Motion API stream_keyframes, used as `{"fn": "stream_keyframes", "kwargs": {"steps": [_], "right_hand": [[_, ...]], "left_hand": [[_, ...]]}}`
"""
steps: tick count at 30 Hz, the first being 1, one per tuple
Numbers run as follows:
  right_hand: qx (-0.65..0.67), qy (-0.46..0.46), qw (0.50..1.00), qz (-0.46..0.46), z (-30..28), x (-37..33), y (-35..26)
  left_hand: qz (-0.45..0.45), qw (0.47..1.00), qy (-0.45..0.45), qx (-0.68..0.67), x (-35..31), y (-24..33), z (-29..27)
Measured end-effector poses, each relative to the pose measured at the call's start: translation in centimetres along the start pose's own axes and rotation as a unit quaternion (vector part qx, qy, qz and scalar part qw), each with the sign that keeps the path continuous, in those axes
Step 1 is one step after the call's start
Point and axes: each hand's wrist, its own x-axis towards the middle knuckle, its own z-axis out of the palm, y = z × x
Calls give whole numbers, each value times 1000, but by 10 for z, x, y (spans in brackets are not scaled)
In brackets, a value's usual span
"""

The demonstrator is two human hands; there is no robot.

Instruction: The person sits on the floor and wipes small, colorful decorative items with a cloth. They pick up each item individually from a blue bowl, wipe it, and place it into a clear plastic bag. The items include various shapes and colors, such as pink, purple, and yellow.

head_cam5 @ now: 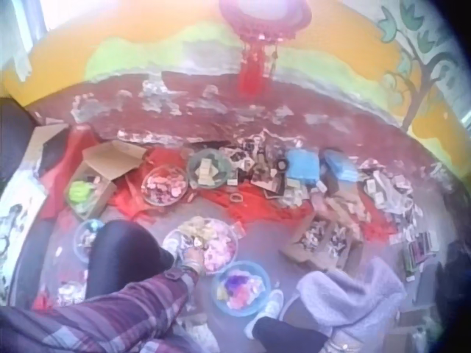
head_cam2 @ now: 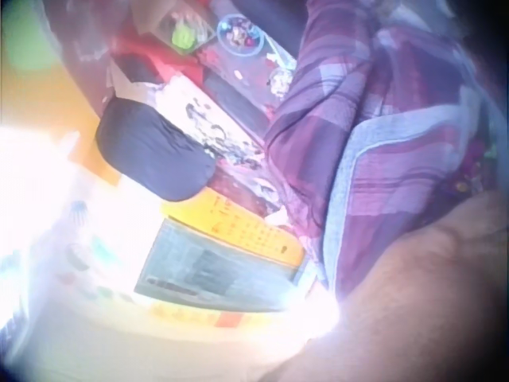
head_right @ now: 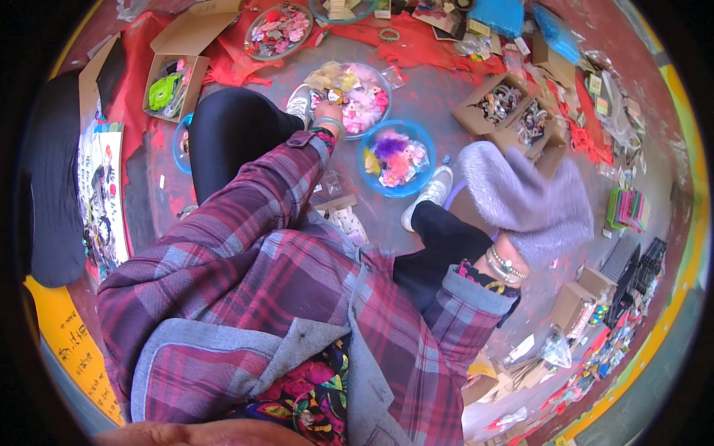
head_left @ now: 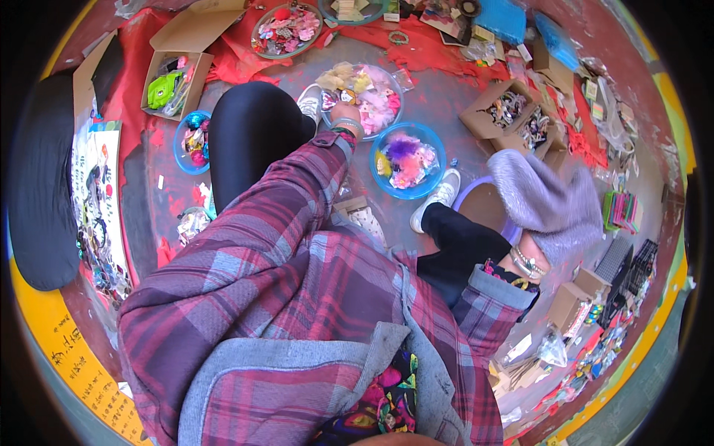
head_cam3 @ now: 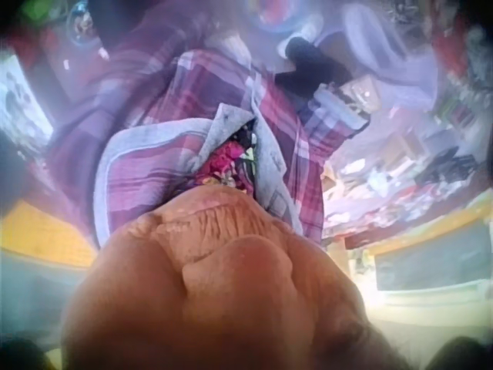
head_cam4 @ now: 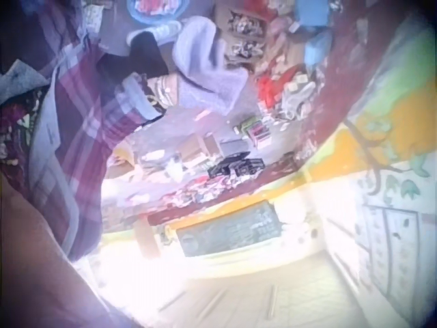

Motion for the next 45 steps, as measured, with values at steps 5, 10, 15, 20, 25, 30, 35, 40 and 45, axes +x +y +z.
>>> {"fn": "stream_keyframes", "kwargs": {"steps": [5,10,15,20,25,30,35,40,45], "right_hand": [[410,-133,891,139,-30,-1,10],[226,-219,942,116,-15,11,25],[278,-159,935,152,-20,-4,31],[296,-151,929,165,-20,0,42],[311,-156,922,170,-16,1,49],[338,-177,910,160,-18,-1,45],[365,-227,890,155,-10,-3,35],[416,-314,838,161,3,-5,33],[380,-310,859,148,9,-16,20]], "left_hand": [[-127,976,109,-139,32,15,-6],[-119,979,122,-112,74,8,-14],[99,990,41,88,104,-2,-4],[78,988,-23,133,120,10,-1],[72,980,-74,169,115,22,-15],[7,999,39,-31,107,11,-18],[-57,970,85,-219,87,27,-36],[-82,807,-147,-566,79,48,-42],[-122,486,-532,-683,-12,133,-111]]}}
